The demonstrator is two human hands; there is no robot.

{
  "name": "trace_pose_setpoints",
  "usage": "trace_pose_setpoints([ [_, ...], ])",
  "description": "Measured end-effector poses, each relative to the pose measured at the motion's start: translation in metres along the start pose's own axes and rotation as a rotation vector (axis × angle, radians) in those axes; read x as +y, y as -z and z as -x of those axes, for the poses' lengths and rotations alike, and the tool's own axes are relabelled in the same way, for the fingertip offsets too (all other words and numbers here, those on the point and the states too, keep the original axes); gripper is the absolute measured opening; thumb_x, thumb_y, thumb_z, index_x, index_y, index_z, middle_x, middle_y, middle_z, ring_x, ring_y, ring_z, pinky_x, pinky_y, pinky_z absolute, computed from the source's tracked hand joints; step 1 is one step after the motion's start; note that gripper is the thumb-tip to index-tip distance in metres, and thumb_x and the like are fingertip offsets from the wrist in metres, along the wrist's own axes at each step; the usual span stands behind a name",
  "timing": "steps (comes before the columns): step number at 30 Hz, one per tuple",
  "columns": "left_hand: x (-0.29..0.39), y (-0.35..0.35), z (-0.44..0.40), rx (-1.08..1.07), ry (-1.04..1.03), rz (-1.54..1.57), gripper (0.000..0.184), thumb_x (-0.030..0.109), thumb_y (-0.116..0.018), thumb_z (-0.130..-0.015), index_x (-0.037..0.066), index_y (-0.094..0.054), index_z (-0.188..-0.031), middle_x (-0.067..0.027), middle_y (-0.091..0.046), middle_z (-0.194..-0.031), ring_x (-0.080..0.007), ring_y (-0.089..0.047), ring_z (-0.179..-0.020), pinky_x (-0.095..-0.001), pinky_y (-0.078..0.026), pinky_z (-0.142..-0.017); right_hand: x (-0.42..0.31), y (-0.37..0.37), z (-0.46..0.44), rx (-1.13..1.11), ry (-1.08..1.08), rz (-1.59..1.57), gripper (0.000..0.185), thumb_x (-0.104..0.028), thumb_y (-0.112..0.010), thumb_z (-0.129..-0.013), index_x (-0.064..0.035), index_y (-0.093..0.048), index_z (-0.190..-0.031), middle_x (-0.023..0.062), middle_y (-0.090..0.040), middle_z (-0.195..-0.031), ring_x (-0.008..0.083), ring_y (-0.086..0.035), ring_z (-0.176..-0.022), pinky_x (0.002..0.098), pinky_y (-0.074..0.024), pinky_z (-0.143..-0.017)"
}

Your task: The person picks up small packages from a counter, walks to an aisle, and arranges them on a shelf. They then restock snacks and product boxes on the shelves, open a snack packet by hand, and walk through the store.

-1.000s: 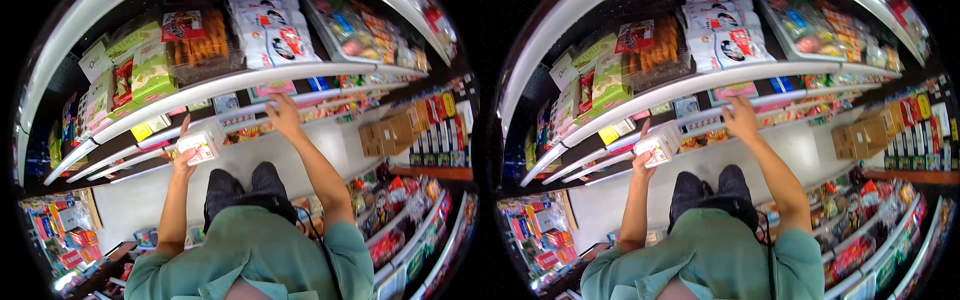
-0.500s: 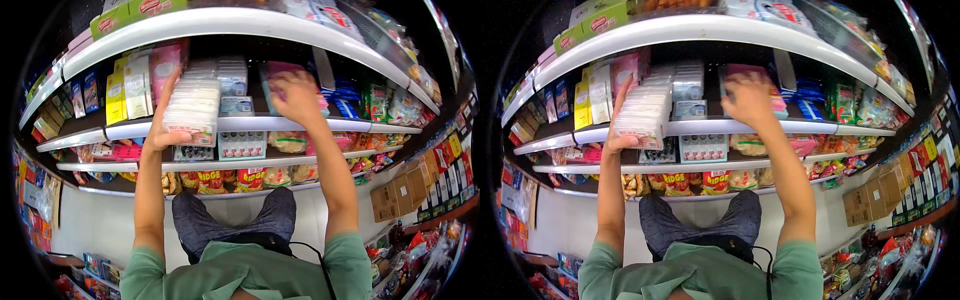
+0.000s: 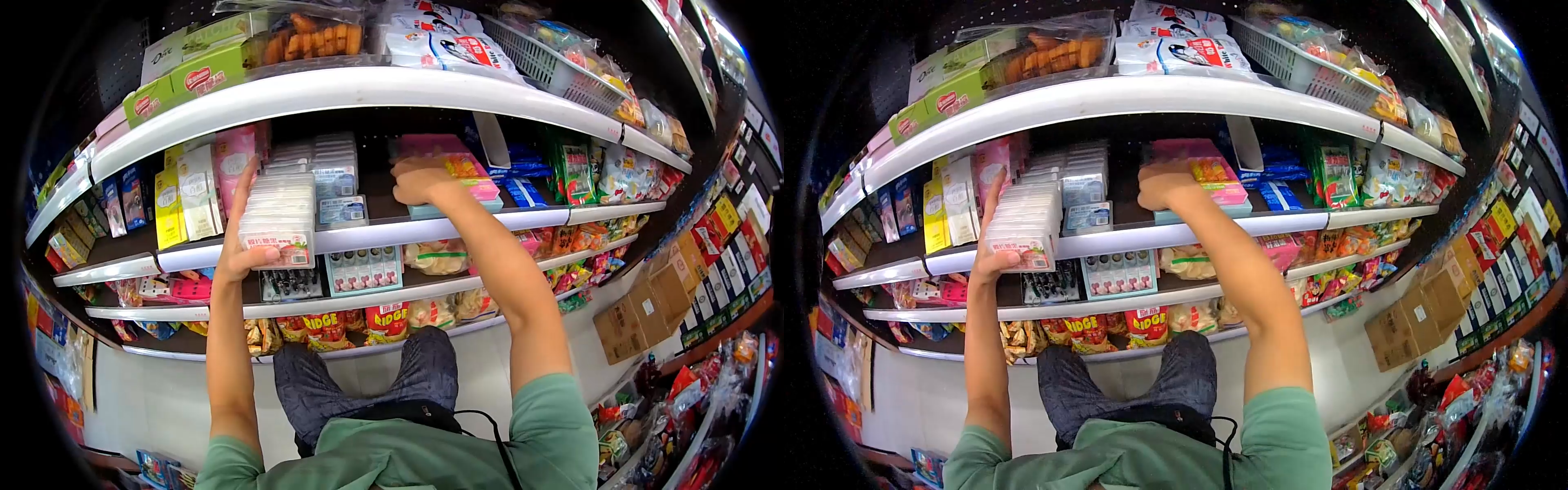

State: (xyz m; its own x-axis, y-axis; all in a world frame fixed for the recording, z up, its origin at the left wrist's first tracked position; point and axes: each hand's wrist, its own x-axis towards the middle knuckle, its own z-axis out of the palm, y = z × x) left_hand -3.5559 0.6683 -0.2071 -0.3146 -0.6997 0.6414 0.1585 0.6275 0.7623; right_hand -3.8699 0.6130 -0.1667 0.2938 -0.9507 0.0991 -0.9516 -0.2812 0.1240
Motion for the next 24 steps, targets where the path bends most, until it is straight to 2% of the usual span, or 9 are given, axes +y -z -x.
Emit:
trace_pose_setpoints([
  [2,0.001,-0.003,0.000,-0.001,0.023,0.007,0.124,0.041,-0.077,-0.051,0.003,-0.017,-0.153,-0.0182,-0.026,-0.153,-0.0284,-0.035,-0.137,-0.0360,-0.025,-0.113,0.009,0.002,-0.001,-0.209,-0.098,-0.036,0.047,-0.026,-0.050,-0.082,-0.0109,-0.062,-0.124,0.0179,-0.052,-0.137,0.0371,-0.045,-0.131,0.0641,-0.0175,-0.112],
  [5,0.000,0.007,0.002,0.007,0.006,-0.056,0.124,0.042,-0.076,-0.052,0.002,-0.018,-0.153,-0.0184,-0.026,-0.153,-0.0299,-0.034,-0.137,-0.0366,-0.023,-0.113,0.016,0.003,0.006,-0.159,-0.103,-0.061,0.053,-0.029,-0.051,-0.082,-0.0146,-0.057,-0.132,0.0175,-0.049,-0.141,0.0360,-0.043,-0.132,0.0620,-0.0171,-0.113],
  [8,-0.005,0.014,0.004,0.002,-0.017,-0.056,0.124,0.040,-0.077,-0.052,0.004,-0.016,-0.153,-0.0205,-0.031,-0.150,-0.0310,-0.037,-0.136,-0.0372,-0.025,-0.113,0.025,-0.004,0.009,-0.147,-0.065,-0.111,0.053,-0.028,-0.052,-0.081,-0.0157,-0.058,-0.132,0.0159,-0.047,-0.143,0.0349,-0.043,-0.133,0.0594,-0.0216,-0.113],
  [10,-0.001,0.010,0.005,-0.013,0.013,0.144,0.126,0.038,-0.078,-0.051,0.006,-0.013,-0.154,-0.0212,-0.040,-0.144,-0.0308,-0.043,-0.131,-0.0374,-0.030,-0.110,0.030,-0.009,0.013,0.021,-0.035,-0.087,0.050,-0.024,-0.054,-0.078,-0.0122,-0.063,-0.126,0.0199,-0.057,-0.131,0.0365,-0.054,-0.122,0.0481,-0.0382,-0.106],
  [17,0.008,0.015,0.009,0.123,-0.036,0.440,0.126,0.037,-0.080,-0.053,0.009,-0.009,-0.154,-0.0224,-0.048,-0.135,-0.0332,-0.052,-0.123,-0.0428,-0.041,-0.108,0.019,0.005,0.013,-0.142,-0.132,-0.115,0.054,-0.025,-0.053,-0.079,-0.0158,-0.058,-0.132,0.0174,-0.048,-0.142,0.0345,-0.045,-0.132,0.0486,-0.0303,-0.112],
  [20,0.009,0.020,0.004,0.128,-0.025,0.461,0.122,0.032,-0.079,-0.056,0.008,-0.010,-0.153,-0.0228,-0.048,-0.134,-0.0321,-0.054,-0.121,-0.0411,-0.041,-0.107,0.014,0.010,0.010,-0.122,-0.115,-0.069,0.059,-0.036,-0.056,-0.083,-0.0128,-0.052,-0.137,0.0189,-0.045,-0.144,0.0351,-0.040,-0.135,0.0436,-0.0288,-0.114],
  [22,0.011,0.015,-0.012,0.102,0.026,0.192,0.120,0.029,-0.079,-0.056,0.005,-0.011,-0.153,-0.0217,-0.049,-0.132,-0.0291,-0.055,-0.118,-0.0376,-0.040,-0.106,0.007,0.023,0.009,0.096,0.117,-0.543,0.080,-0.049,-0.062,-0.081,-0.0034,-0.041,-0.144,0.0232,-0.039,-0.147,0.0353,-0.035,-0.138,0.0388,-0.0256,-0.116],
  [23,0.009,0.012,-0.021,0.045,0.050,0.102,0.121,0.030,-0.082,-0.058,0.002,-0.012,-0.152,-0.0222,-0.045,-0.136,-0.0290,-0.049,-0.124,-0.0356,-0.034,-0.108,0.005,0.028,0.008,0.094,0.116,-0.541,0.080,-0.049,-0.062,-0.081,-0.0034,-0.041,-0.144,0.0232,-0.039,-0.147,0.0353,-0.035,-0.138,0.0388,-0.0256,-0.116],
  [24,0.010,0.006,-0.034,0.047,0.050,0.105,0.121,0.030,-0.082,-0.058,0.002,-0.012,-0.152,-0.0222,-0.045,-0.136,-0.0290,-0.049,-0.124,-0.0356,-0.034,-0.108,0.004,0.035,0.006,0.140,0.265,-0.742,0.092,-0.049,-0.068,-0.075,0.0000,-0.034,-0.146,0.0259,-0.037,-0.147,0.0341,-0.034,-0.139,0.0379,-0.0243,-0.116],
])
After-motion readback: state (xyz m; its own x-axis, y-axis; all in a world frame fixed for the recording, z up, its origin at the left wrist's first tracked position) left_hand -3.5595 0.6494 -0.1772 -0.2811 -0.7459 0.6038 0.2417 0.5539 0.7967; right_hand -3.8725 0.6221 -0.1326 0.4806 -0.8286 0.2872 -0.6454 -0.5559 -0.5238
